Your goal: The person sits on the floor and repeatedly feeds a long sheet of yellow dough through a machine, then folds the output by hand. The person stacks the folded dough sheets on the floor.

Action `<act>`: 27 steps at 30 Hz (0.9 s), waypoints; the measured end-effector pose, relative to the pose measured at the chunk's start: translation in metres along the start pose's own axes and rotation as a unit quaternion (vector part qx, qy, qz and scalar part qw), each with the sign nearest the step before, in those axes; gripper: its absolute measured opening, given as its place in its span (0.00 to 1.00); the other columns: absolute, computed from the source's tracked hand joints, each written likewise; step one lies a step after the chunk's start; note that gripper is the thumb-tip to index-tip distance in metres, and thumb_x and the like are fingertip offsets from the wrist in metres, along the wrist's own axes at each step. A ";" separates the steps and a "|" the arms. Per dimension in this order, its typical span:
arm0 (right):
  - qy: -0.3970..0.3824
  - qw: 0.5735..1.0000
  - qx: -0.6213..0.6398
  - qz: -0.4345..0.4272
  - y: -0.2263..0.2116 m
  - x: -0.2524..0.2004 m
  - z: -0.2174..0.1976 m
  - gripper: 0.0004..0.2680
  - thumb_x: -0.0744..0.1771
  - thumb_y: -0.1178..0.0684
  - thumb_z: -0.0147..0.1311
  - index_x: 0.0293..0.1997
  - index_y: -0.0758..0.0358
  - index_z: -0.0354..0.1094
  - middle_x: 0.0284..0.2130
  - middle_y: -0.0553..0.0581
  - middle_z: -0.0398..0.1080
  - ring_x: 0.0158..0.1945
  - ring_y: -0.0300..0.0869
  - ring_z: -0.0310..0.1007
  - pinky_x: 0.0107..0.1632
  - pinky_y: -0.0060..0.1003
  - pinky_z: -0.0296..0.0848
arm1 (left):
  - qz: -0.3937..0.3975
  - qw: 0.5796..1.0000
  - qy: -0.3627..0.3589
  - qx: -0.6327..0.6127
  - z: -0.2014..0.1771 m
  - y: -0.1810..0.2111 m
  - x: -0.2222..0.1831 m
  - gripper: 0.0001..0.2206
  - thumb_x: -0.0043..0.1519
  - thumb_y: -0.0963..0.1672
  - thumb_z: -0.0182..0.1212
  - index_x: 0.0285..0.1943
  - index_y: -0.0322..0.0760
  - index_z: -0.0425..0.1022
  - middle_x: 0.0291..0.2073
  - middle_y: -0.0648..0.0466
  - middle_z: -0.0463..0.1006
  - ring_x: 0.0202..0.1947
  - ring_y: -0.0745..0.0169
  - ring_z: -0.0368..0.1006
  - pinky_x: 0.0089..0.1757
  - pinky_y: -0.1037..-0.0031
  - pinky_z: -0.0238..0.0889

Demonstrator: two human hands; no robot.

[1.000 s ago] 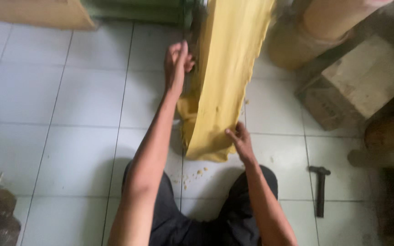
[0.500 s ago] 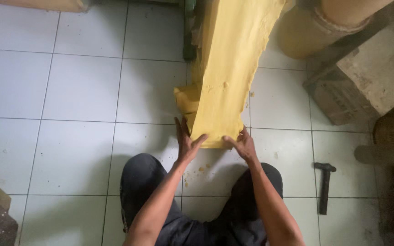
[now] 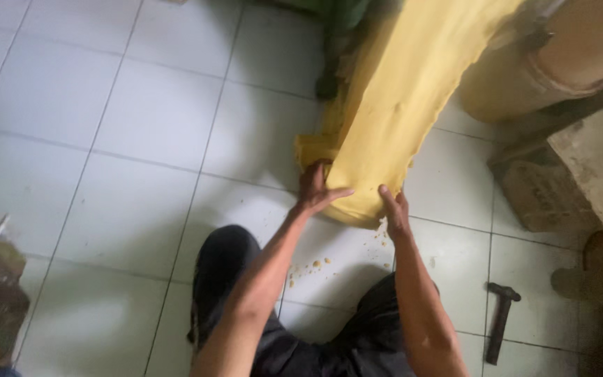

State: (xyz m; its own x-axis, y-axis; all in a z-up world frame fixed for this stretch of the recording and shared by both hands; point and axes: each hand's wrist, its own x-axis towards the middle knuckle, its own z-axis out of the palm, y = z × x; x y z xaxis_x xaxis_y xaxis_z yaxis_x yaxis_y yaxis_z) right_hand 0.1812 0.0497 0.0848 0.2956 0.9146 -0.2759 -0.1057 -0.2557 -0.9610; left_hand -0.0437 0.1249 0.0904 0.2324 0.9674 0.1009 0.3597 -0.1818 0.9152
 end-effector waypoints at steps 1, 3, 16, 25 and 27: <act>-0.009 1.000 0.002 -0.011 -0.004 -0.012 0.005 0.31 0.65 0.39 0.60 0.72 0.69 0.55 0.57 0.65 0.70 0.55 0.48 0.73 0.51 0.38 0.74 | -0.013 0.999 0.030 0.015 0.003 0.007 -0.011 0.40 0.42 0.54 0.82 0.61 0.32 0.71 0.55 0.40 0.75 0.55 0.41 0.70 0.55 0.54 0.63; -0.020 0.999 0.007 -0.027 -0.011 -0.044 0.008 0.32 0.65 0.39 0.62 0.72 0.71 0.54 0.58 0.67 0.69 0.56 0.48 0.73 0.54 0.38 0.74 | -0.015 0.999 0.031 -0.019 0.008 0.023 -0.042 0.30 0.48 0.55 0.77 0.55 0.37 0.75 0.49 0.46 0.78 0.50 0.49 0.73 0.51 0.59 0.68; 0.090 0.960 -0.266 -0.011 0.048 0.006 -0.087 0.29 0.70 0.32 0.40 0.74 0.68 0.51 0.73 0.69 0.53 0.76 0.56 0.52 0.73 0.48 0.53 | -0.038 0.974 0.220 0.026 -0.022 -0.103 -0.002 0.14 0.69 0.47 0.60 0.59 0.35 0.72 0.56 0.45 0.75 0.59 0.48 0.69 0.58 0.60 0.61; 0.087 0.902 -0.422 0.027 0.127 0.224 -0.137 0.27 0.71 0.35 0.42 0.74 0.68 0.52 0.71 0.69 0.55 0.73 0.55 0.53 0.71 0.48 0.56 | 0.073 0.947 0.123 0.289 -0.027 -0.179 0.163 0.19 0.64 0.47 0.59 0.64 0.39 0.72 0.59 0.41 0.69 0.60 0.39 0.61 0.54 0.48 0.55; 0.058 0.902 -0.420 0.082 0.155 0.252 -0.130 0.27 0.71 0.36 0.42 0.73 0.68 0.53 0.70 0.68 0.56 0.72 0.54 0.55 0.70 0.47 0.57 | -0.017 0.948 -0.003 0.319 -0.007 -0.167 0.198 0.22 0.67 0.50 0.54 0.68 0.38 0.68 0.57 0.41 0.69 0.59 0.39 0.61 0.55 0.49 0.54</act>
State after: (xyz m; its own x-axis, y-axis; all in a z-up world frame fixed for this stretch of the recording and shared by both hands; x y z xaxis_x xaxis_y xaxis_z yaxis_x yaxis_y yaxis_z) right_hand 0.3629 0.2000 -0.1362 0.4436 0.8169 -0.3686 0.5848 -0.5755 -0.5717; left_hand -0.0646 0.3482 -0.0400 0.2154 0.9738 0.0724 0.8397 -0.2226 0.4953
